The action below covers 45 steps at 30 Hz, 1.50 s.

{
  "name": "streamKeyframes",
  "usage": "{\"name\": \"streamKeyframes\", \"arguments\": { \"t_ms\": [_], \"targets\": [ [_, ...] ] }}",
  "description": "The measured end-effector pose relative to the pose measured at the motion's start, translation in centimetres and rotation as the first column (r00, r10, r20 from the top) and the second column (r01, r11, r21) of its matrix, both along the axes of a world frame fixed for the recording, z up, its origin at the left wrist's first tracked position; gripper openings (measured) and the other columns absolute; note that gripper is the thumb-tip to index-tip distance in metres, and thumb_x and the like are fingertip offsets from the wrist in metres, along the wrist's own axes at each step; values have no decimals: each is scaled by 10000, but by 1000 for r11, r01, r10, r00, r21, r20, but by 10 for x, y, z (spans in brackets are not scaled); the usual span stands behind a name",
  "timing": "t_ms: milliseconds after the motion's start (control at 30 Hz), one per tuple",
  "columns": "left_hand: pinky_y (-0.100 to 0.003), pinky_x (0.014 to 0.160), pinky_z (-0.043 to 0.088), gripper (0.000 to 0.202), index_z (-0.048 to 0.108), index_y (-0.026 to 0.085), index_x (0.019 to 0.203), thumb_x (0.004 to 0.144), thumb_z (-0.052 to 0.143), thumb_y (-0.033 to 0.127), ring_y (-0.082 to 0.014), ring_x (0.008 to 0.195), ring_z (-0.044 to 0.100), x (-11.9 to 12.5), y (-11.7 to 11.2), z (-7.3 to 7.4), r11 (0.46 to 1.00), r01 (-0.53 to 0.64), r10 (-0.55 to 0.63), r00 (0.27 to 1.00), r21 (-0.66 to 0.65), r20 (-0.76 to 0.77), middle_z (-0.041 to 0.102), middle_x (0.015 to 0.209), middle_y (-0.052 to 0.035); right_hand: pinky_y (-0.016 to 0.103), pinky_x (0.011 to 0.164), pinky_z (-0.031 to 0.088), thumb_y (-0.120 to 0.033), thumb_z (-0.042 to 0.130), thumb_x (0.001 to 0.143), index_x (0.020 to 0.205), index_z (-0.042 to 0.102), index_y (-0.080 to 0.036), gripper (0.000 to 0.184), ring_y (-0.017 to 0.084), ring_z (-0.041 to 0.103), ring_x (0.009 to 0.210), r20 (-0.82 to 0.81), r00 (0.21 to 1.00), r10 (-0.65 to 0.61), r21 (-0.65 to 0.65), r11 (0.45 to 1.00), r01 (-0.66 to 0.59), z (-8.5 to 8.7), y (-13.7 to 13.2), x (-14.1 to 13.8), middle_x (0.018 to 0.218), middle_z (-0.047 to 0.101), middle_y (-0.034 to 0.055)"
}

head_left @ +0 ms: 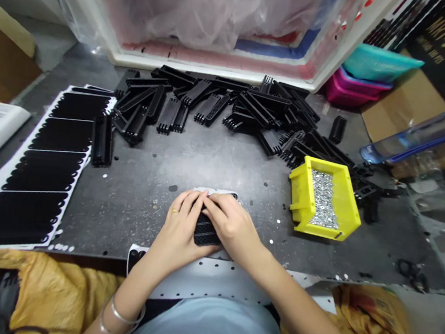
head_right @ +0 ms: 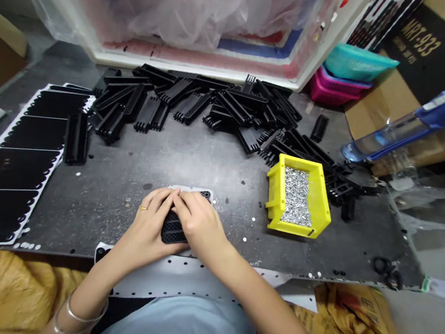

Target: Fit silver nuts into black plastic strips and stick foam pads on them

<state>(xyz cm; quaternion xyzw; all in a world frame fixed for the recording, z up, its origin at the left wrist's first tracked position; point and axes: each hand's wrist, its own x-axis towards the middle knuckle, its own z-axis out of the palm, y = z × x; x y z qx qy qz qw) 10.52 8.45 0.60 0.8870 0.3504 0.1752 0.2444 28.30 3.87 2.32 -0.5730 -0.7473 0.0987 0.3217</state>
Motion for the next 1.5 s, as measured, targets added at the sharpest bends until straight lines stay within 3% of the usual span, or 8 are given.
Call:
{"name": "streamKeyframes", "arguments": {
  "t_ms": [167, 367, 533, 667, 967, 1033, 1167, 1500],
  "targets": [
    [-600, 1212, 369, 1158, 172, 247, 1641, 745, 873, 465, -406, 1454, 372, 1, -2, -3, 1000, -10, 10, 1000, 3, 6, 451, 1519, -176, 427, 949, 584, -155, 532, 1041, 1338, 668, -247, 339, 232, 665, 1103, -197, 980, 14, 87, 996, 3, -13, -11, -3, 1173, 725, 104],
    [-664, 1245, 260, 1170, 117, 206, 1665, 808, 770, 663, -434, 1535, 298, -9, -2, 3, 999, 33, -33, 999, 7, -7, 369, 1633, -215, 366, 820, 607, -196, 598, 1008, 1141, 766, -297, 237, 197, 704, 909, -423, 885, -197, -83, 980, 179, 15, -19, 23, 1007, 720, 40],
    [-569, 1259, 242, 413, 523, 290, 1471, 1061, 513, 239, -258, 1430, 516, -18, 11, 12, 985, -26, 11, 996, 173, 86, 678, 1401, -55, 426, 912, 589, -260, 672, 953, 1134, 787, -272, 214, 268, 705, 1024, -142, 756, -639, 154, 740, 655, 34, -52, 114, 1110, 716, 88],
    [-520, 1233, 277, 260, 699, 249, 1202, 1055, 506, 158, -205, 1203, 671, -11, 27, 16, 964, 43, -66, 995, 261, 80, 779, 1140, -11, 445, 959, 563, -265, 577, 988, 1108, 789, -186, 255, 314, 722, 1021, 221, 753, -620, 93, 782, 616, 24, -73, 175, 1117, 748, 149],
    [-476, 1202, 323, 203, 718, 233, 1043, 1063, 517, 215, -173, 1024, 699, -10, 37, 29, 959, 74, -84, 996, 274, 26, 777, 998, 6, 408, 726, 542, -412, 683, 953, 901, 807, -213, 239, 293, 721, 782, 117, 636, -763, 223, 644, 732, 29, -65, 161, 854, 772, 122],
    [-468, 1206, 317, 174, 717, 236, 1030, 1053, 545, 224, -168, 1009, 703, -12, 35, 32, 962, 69, -82, 996, 264, 41, 776, 1004, 11, 410, 772, 564, -375, 681, 964, 932, 806, -246, 183, 269, 723, 817, -51, 710, -702, 180, 693, 698, 36, -57, 130, 898, 771, 88],
    [-479, 1206, 304, 144, 719, 247, 999, 1033, 581, 222, -176, 1005, 705, -18, 29, 33, 959, 66, -74, 997, 275, 18, 773, 1000, 21, 376, 785, 595, -234, 561, 1027, 1148, 767, -279, 243, 213, 714, 877, -183, 952, -247, -66, 969, 239, 30, -33, 63, 971, 738, 54],
    [-480, 1163, 366, 106, 709, 207, 1039, 996, 620, 165, -211, 1008, 729, -30, 30, 21, 895, -102, 83, 995, 435, 64, 784, 1022, -31, 373, 774, 569, -197, 541, 1037, 1092, 742, -199, 209, 204, 658, 842, -9, 985, -175, 38, 984, 175, -6, -5, 52, 1028, 706, 106]
  ]
}}
